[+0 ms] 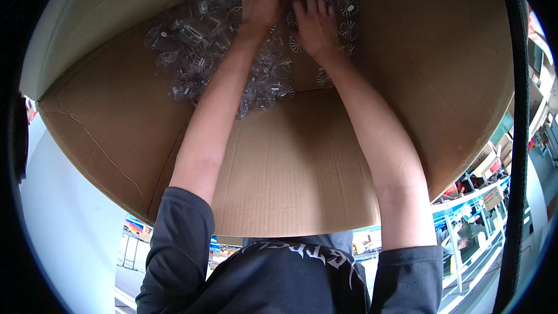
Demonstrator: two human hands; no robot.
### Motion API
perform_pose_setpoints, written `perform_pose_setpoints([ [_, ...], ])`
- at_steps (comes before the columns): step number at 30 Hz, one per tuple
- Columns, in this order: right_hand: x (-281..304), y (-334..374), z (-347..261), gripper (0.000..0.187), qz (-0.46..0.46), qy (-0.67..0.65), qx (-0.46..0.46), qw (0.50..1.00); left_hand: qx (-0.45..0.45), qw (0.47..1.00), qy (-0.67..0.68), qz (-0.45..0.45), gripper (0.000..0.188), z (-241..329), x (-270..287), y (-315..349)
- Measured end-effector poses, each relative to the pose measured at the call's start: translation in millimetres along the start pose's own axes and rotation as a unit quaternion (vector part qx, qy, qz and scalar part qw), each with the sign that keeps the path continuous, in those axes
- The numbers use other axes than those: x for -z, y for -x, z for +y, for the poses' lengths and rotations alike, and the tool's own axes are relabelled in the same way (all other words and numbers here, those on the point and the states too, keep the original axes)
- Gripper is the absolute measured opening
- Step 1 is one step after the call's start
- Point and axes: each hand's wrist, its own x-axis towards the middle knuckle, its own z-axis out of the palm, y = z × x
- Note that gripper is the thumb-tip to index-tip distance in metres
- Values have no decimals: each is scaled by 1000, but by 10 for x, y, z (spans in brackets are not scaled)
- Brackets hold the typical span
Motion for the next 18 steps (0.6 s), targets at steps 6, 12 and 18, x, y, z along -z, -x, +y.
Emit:
perform_pose_setpoints([
  [6,4,115,-10,36,119,-96,25,988,-57,996,1,65,27,-190,-268,-82],
  [12,73,3,62,34,103,-108,12,989,-42,992,74,94,26,-204,173,305],
  [18,-36,-202,-368,41,-19,-118,109,987,15,995,99,-16,32,-605,149,669],
])
